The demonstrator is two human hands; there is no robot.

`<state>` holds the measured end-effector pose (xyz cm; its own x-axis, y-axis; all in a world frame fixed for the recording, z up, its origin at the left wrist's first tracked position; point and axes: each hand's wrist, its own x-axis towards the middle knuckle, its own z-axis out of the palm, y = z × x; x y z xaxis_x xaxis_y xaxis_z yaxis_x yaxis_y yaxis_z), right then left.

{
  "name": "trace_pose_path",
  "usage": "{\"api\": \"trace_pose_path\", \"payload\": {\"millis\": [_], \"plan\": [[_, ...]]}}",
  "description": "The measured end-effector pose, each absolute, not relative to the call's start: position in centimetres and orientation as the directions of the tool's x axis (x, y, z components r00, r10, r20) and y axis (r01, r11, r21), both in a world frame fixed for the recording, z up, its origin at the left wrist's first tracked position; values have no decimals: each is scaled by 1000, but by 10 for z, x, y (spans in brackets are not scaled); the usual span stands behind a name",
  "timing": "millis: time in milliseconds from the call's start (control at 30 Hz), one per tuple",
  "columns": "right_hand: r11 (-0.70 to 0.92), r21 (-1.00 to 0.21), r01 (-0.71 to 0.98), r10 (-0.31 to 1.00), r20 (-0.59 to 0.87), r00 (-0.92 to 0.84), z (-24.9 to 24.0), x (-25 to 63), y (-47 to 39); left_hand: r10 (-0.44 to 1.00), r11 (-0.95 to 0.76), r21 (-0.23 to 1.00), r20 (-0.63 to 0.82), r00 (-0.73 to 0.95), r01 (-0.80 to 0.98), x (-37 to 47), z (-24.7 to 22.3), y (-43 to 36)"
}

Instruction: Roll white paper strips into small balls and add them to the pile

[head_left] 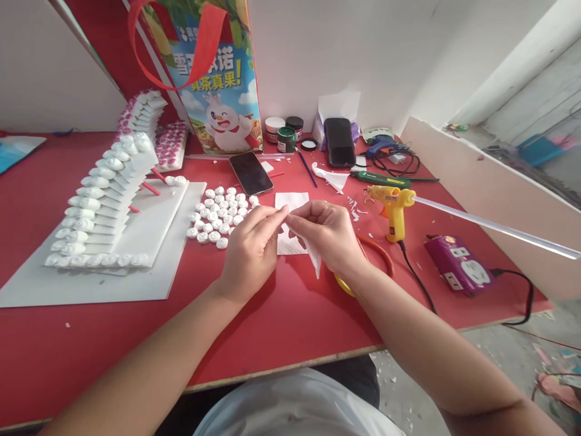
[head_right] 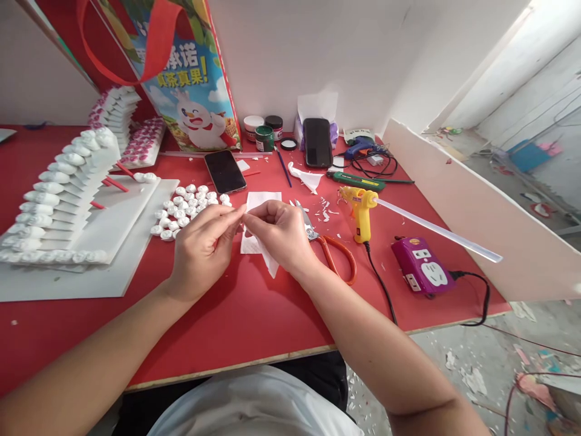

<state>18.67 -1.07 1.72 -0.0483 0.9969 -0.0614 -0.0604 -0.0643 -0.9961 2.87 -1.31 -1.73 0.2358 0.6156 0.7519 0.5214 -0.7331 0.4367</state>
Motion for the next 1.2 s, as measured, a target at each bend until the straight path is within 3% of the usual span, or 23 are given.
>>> {"api": "trace_pose_path", "payload": {"millis": [100,200,300,433,533,633,733,900,1067,1200], "plan": [[-54,-998,-30,998,-52,-43,16,187,-9,707,-687,587,676,207,428,30,-14,-14],[29,-997,75,998,25,-58,12,189,-8,866,-501,823,478,148,268,29,-10,-12],[167,-949,268,986,154,-67,8,189,-9,921,-386,905,367,134,179,26,-8,-9],[253,-864,435,967,242,-82,7,188,-14,868,-497,832,479,133,246,25,-9,-9],[218,-895,388,976,197,-94,12,188,-14,835,-539,763,538,111,357,27,-8,-10],[4,-997,80,992,-7,-130,20,197,-8,844,-521,762,526,102,384,26,-5,-10],[-337,-924,-181,919,-281,-275,27,211,2,879,-477,836,448,165,271,21,-3,-7],[-608,-760,-231,727,-415,-547,33,223,6,862,-478,860,422,280,177,15,-3,-3],[-596,-786,-163,685,-393,-613,38,221,4,798,-585,771,493,345,251,11,-2,-2],[-471,-881,-54,723,-350,-596,36,224,5,755,-651,683,532,384,332,11,2,-3]]}}
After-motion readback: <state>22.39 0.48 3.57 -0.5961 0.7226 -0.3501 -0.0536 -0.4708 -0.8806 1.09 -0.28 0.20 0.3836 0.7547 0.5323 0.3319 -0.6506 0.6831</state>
